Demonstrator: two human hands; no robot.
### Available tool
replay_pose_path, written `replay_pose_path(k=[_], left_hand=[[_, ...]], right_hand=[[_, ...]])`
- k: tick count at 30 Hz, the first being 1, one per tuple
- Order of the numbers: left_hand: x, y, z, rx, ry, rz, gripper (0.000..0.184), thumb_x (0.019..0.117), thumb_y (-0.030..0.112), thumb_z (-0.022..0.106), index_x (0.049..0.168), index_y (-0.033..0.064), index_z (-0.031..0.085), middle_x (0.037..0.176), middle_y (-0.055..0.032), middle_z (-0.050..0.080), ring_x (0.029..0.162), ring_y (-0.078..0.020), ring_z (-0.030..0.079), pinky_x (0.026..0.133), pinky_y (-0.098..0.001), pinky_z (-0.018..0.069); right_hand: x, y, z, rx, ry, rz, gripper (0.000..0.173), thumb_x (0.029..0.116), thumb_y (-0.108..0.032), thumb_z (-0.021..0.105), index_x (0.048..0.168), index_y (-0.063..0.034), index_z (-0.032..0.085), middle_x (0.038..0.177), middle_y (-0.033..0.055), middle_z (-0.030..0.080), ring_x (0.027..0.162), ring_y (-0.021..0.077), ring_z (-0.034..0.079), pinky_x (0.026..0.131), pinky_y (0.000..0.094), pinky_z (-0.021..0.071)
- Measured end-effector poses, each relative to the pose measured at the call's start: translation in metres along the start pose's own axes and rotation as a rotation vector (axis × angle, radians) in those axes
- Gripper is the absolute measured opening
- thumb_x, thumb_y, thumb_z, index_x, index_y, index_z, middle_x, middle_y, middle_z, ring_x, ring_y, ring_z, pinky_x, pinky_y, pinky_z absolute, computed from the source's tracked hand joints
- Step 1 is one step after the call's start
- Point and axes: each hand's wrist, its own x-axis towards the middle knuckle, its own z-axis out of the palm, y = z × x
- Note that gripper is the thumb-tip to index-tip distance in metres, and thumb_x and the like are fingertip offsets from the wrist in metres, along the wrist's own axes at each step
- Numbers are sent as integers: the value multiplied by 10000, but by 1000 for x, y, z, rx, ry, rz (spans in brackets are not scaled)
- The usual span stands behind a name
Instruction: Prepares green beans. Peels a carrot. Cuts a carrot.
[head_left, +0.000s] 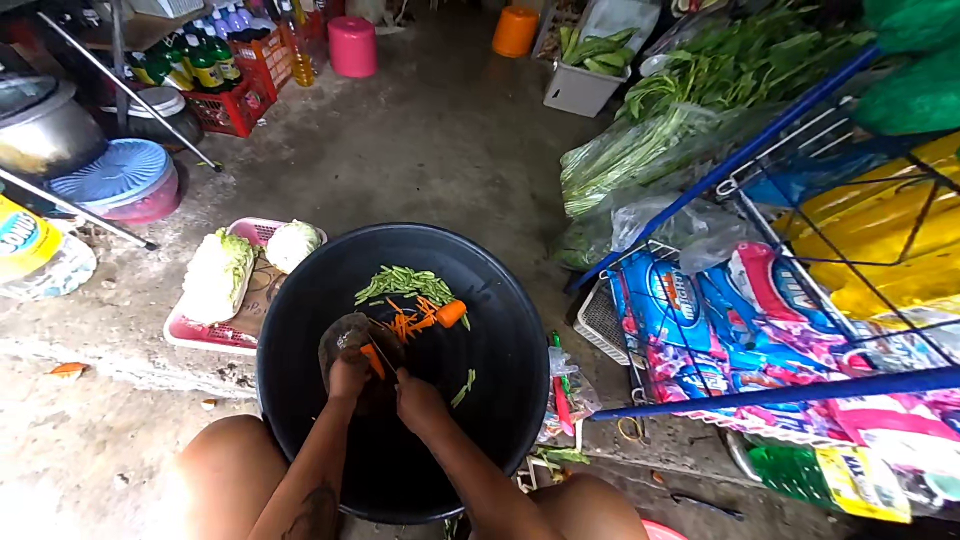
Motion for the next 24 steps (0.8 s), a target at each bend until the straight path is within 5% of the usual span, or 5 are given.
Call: replay_pose_path(k=[24], left_hand=[[15,10,-1,-12,-1,-116,380,1002,130,678,1320,-43,564,1251,-235,643,1075,-317,691,897,-472,599]], right_hand=[[-7,-9,-21,-55,-90,-14,418,1143,-301,322,1496,-98,419,1229,212,677,1163,375,681,973,548,550]])
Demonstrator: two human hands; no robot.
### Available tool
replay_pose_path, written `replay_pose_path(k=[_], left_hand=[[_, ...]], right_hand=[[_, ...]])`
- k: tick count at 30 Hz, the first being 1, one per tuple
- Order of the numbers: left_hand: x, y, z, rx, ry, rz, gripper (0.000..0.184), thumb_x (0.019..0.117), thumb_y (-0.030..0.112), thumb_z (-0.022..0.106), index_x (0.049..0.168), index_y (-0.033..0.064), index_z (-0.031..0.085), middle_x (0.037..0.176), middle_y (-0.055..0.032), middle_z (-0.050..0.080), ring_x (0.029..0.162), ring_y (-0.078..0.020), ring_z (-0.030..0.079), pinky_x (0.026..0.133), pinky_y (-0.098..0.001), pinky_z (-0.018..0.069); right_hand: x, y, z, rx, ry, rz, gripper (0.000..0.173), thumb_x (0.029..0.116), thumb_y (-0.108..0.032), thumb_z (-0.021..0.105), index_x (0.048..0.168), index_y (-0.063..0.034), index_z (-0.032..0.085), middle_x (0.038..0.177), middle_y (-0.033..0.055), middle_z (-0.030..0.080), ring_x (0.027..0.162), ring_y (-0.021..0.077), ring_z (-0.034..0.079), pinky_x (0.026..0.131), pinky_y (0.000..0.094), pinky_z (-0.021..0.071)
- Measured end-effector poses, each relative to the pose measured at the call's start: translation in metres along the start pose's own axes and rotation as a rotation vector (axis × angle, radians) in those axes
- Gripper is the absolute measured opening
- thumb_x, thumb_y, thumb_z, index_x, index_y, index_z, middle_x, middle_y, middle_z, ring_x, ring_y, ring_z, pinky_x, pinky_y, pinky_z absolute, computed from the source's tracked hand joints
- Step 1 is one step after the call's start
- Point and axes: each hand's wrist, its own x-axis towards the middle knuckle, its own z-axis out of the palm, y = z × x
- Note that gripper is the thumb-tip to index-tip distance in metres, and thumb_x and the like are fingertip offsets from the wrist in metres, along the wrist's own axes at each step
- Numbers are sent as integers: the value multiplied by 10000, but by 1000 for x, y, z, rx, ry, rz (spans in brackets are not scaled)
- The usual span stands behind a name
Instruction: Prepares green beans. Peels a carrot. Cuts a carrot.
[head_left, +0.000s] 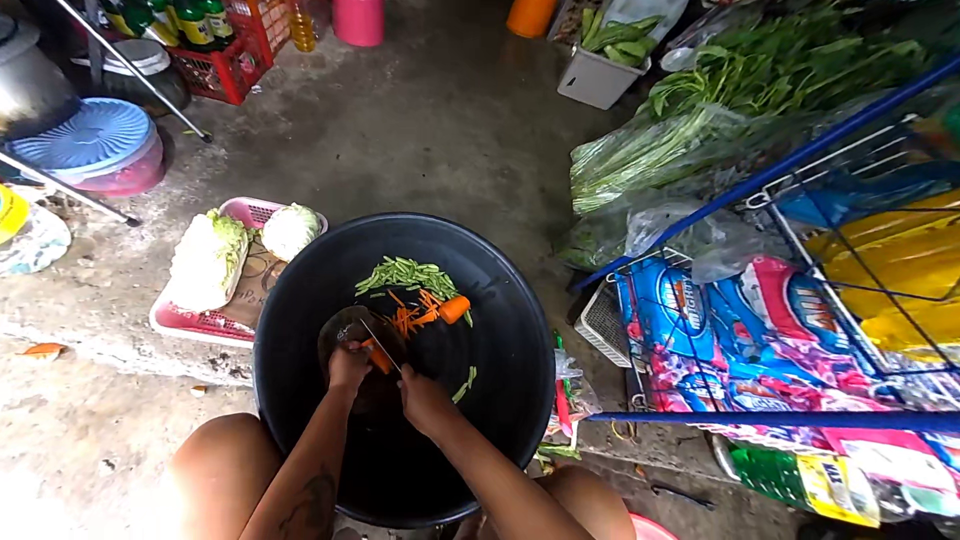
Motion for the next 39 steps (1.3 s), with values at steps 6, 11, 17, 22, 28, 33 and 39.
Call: replay_pose_path(k=[6,11,17,22,28,33,39], left_hand=[[1,1,0,88,-18,25,407,1004,147,675,1336,-49,546,1246,-245,645,1061,-328,701,893,-484,603],[2,3,-1,102,-32,8,404,1016,157,661,1348,-39,539,1190,-221,672,992,-287,720,865,-447,610],[3,3,-1,102,-33,1,409,1010,148,667,1353,-37,543,1186,-220,677,992,-284,720,864,-442,610],[3,1,-1,102,-36,3,399,1014,171,666,1342,-26,555,1171,-207,684,981,-268,723,864,-427,609],[-3,1,0,29,-26,1,418,1020,151,655,1374,-28,522,1222,-230,653,1016,-295,709,859,-450,607],[-4,-1,2,23,-24,28,405,1028,148,639,1370,-40,529,1234,-239,654,1047,-311,701,889,-473,596],[-2,-3,1,34,1,33,410,1022,159,652,1364,-34,534,1229,-238,658,1047,-318,705,883,-484,601]], right_hand=[[17,5,0,41,-22,-38,432,1142,-302,334,1511,-85,393,1233,224,672,1168,388,675,980,561,542],[25,2,-1,68,-20,-37,420,1140,-296,344,1503,-91,398,1235,222,672,1172,385,674,980,566,542],[30,0,2,80,-8,-23,422,1139,-286,343,1520,-107,379,1224,219,679,1156,391,683,965,562,552],[36,7,17,100,27,-30,429,1141,-304,340,1521,-109,380,1233,213,679,1151,379,689,974,550,552],[35,4,13,118,12,-27,431,1143,-302,334,1525,-107,372,1245,217,675,1175,387,678,979,558,548],[35,4,23,148,67,2,432,1143,-314,326,1527,-124,384,1232,222,684,1153,401,686,965,582,549],[32,-3,16,141,32,3,419,1132,-251,357,1530,-122,382,1272,224,671,1184,411,670,975,599,540]])
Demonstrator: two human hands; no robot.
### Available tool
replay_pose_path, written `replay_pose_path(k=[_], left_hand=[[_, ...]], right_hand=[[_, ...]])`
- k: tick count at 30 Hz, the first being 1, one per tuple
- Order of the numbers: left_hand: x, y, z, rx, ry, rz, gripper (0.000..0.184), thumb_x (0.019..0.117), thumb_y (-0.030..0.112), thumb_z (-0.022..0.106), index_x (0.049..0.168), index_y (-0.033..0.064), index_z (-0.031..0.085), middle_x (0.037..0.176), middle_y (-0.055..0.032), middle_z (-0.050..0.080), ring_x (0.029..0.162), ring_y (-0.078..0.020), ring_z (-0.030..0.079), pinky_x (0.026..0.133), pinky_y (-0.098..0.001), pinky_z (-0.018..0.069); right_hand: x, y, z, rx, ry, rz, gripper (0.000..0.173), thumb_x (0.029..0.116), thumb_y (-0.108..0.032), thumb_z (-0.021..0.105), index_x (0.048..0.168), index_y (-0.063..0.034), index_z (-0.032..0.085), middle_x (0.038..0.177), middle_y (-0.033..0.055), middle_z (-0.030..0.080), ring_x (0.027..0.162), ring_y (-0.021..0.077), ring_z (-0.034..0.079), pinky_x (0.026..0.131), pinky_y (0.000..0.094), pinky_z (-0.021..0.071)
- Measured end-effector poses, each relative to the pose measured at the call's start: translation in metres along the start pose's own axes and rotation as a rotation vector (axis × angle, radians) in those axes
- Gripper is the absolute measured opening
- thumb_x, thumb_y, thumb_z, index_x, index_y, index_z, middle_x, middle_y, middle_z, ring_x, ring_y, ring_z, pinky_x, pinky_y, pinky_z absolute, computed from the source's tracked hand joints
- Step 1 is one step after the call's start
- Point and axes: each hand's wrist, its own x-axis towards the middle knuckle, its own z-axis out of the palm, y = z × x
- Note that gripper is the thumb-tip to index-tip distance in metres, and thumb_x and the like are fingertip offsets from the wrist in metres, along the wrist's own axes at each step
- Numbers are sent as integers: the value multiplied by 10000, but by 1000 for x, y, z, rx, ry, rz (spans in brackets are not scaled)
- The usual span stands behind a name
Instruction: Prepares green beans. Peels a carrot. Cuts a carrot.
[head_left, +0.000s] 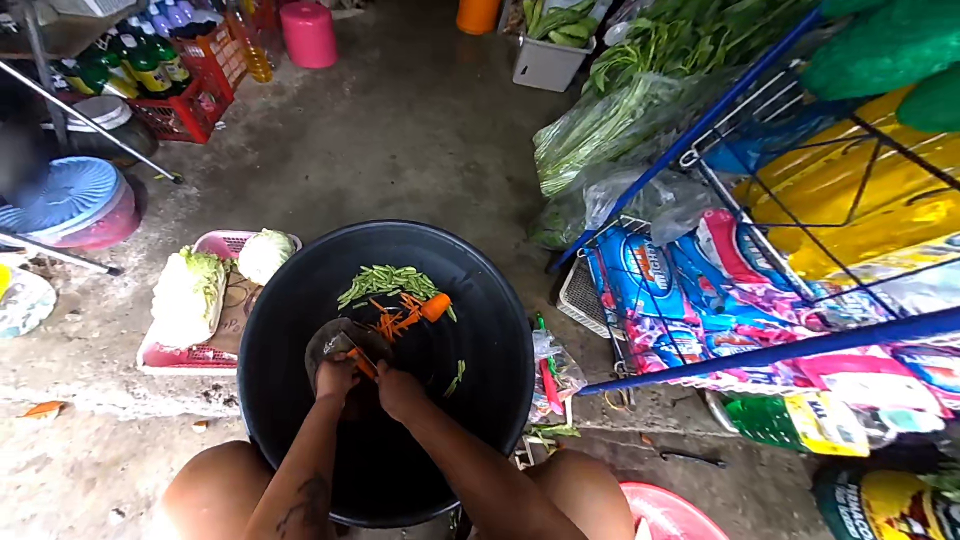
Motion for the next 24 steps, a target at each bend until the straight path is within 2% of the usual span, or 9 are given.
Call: replay_pose_path(k=[5,8,10,14,17,21,24], left_hand=[[-1,2,0,16,-6,-15,401,1024,161,650,1355,-33,534,1212,-231,657,1023,-299,704,874,-464,602],[-2,4,-1,-12,-18,-15,400,1029,153,639,1364,-34,526,1198,-226,662,1013,-290,703,866,-458,599],[-1,4,-3,-42,-26,-24,396,1035,145,628,1371,-32,515,1193,-224,660,1007,-287,697,857,-457,591],[0,2,-6,-65,-39,-41,406,1031,147,637,1380,-17,513,1221,-225,653,1039,-301,693,867,-476,592],[-1,1,-6,-71,-36,-43,401,1034,161,635,1378,-11,522,1241,-222,649,1060,-306,692,871,-482,595],[-2,-1,-6,-74,-40,-29,397,1039,162,623,1379,-14,520,1252,-224,645,1067,-308,692,872,-484,597],[-1,-3,-5,-52,-38,-14,398,1038,165,625,1373,-26,527,1231,-235,650,1052,-318,697,866,-493,600]], right_hand=[[9,11,7,11,-8,-21,435,1139,-294,337,1537,-121,371,1261,230,672,1175,408,675,980,590,542],[17,24,-5,66,-62,-117,475,1140,-315,363,1531,-45,368,1304,263,637,1232,407,640,1042,569,506],[21,27,-6,88,-66,-140,484,1139,-327,367,1520,-28,382,1300,268,635,1233,402,636,1048,568,497],[7,7,6,-15,18,-21,423,1135,-312,331,1497,-108,414,1233,212,687,1154,383,690,962,568,556],[1,-2,11,-66,53,39,402,1136,-297,325,1488,-132,422,1210,205,699,1122,392,704,927,575,570],[0,-6,9,-82,41,51,408,1129,-238,331,1518,-147,410,1270,212,673,1145,407,689,942,589,560],[8,6,1,-41,-28,-24,430,1136,-281,335,1529,-115,385,1273,232,665,1193,408,664,982,594,537]])
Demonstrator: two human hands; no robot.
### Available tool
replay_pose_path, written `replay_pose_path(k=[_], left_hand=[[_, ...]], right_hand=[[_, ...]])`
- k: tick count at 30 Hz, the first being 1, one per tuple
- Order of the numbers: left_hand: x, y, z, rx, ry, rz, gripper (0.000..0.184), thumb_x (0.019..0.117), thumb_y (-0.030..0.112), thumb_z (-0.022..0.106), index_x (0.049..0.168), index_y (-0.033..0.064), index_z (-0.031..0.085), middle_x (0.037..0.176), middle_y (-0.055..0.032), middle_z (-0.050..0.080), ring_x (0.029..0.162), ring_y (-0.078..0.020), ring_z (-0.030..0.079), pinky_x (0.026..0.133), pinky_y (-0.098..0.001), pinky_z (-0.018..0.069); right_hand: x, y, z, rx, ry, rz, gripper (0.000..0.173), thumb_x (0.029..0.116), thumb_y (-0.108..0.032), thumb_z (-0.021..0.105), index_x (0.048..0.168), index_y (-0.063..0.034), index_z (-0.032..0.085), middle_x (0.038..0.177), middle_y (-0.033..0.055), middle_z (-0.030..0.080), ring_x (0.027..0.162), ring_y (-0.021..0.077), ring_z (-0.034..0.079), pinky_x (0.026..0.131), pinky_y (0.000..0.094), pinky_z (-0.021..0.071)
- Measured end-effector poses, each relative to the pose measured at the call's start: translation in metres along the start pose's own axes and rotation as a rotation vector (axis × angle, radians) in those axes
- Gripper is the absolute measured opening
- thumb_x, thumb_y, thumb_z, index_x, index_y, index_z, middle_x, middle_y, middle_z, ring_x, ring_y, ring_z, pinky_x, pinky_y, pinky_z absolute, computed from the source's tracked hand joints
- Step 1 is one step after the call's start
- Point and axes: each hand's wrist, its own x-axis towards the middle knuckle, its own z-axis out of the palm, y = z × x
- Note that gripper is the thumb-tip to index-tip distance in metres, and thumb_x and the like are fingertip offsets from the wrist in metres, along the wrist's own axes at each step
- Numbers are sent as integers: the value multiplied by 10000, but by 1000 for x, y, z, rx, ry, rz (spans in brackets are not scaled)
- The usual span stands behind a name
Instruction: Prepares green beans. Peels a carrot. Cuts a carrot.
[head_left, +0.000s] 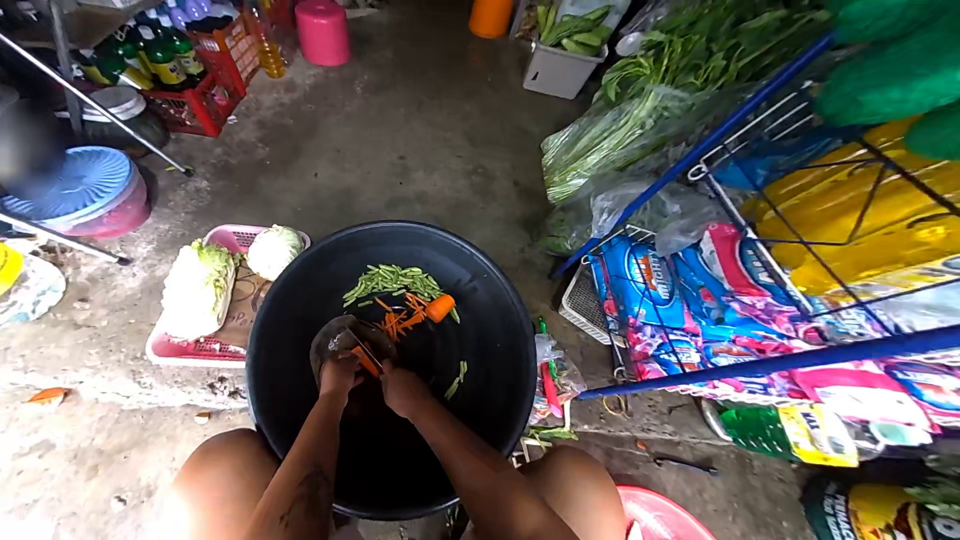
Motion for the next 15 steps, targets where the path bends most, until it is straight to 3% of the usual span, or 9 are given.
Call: replay_pose_path(k=[6,15], left_hand=[[-2,0,0,-37,-9,5,401,1047,170,619,1376,-30,509,1241,-238,649,1064,-314,699,876,-493,600],[-6,2,-1,-101,-2,-29,404,1036,156,636,1377,-11,496,1260,-223,633,1082,-311,690,863,-492,601]], right_hand=[[-13,11,-8,3,88,-62,433,1137,-302,341,1518,-104,396,1217,223,687,1149,396,686,964,575,550],[-43,-4,-19,-174,53,-14,415,1138,-300,337,1516,-141,398,1210,206,693,1133,396,692,945,572,558]])
